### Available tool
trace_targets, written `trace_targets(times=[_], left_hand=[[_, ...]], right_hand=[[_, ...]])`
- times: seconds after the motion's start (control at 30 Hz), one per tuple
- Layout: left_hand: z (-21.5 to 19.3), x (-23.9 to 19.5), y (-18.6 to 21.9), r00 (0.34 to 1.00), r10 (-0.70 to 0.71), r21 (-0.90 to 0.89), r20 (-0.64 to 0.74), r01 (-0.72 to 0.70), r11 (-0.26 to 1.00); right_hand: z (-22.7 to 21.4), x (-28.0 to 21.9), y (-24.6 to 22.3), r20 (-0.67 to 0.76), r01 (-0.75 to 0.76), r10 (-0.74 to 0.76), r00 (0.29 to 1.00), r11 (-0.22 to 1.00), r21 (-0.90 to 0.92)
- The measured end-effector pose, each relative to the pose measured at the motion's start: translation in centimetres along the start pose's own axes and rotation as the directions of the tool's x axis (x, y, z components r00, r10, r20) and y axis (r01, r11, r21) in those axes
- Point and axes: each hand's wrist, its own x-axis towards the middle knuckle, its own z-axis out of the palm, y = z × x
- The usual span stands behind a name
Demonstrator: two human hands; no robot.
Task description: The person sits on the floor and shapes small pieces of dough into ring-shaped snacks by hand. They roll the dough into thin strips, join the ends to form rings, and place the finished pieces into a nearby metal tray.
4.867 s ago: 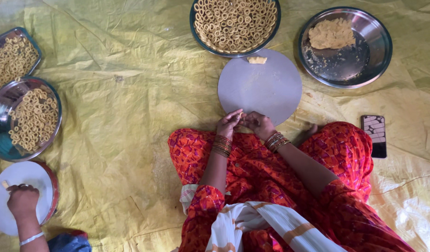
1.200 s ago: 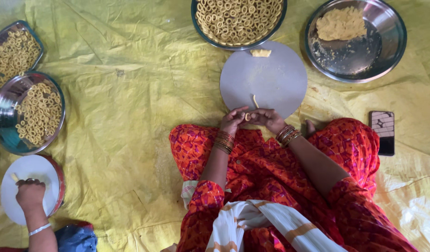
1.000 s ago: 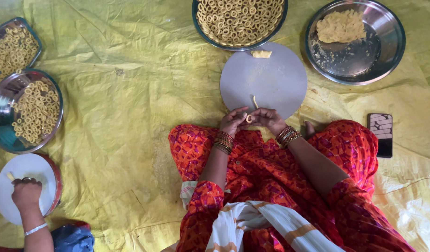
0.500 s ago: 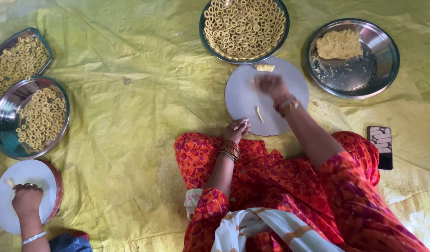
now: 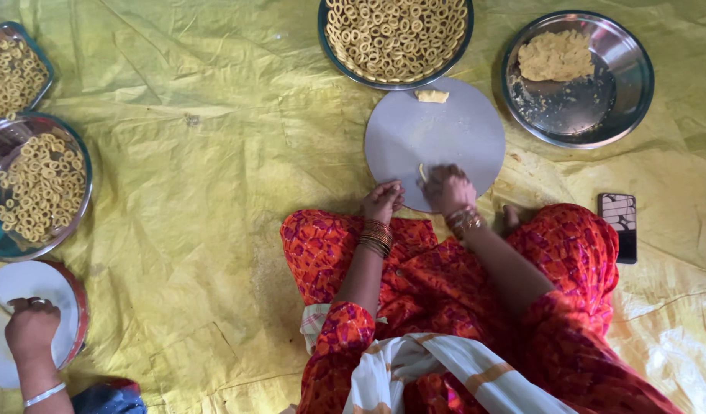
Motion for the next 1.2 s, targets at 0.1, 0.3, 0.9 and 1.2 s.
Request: trace_targets(times=[0.1, 0.3, 0.9, 1.2], left_hand=[[0.4, -0.2, 0.5, 1.0, 0.002, -0.045, -0.013, -0.003, 0.999], [0.6, -0.6, 0.8, 0.994, 0.098, 0.157, 0.038, -0.103, 0.982], [-1.0, -0.6, 0.0, 0.901, -0.239, 0.065, 0.361, 0.231, 0.971], [-0.2, -1.6, 1.4, 0.927, -0.284, 0.111, 0.245, 0.264, 0.958]], right_hand=[[3.2, -0.6, 2.1, -0.383, 0.267, -0.359, 0.851, 0.924, -0.273], [3.4, 1.2, 3.5, -0.245, 0.284, -0.255, 0.935, 0.954, 0.093], [3.9, 1.1, 7.3, -0.077, 0.213, -0.308, 0.948, 0.437, 0.874], [1.6, -1.5, 5.0, -0.272, 0.378, -0.263, 0.926, 0.622, 0.686]])
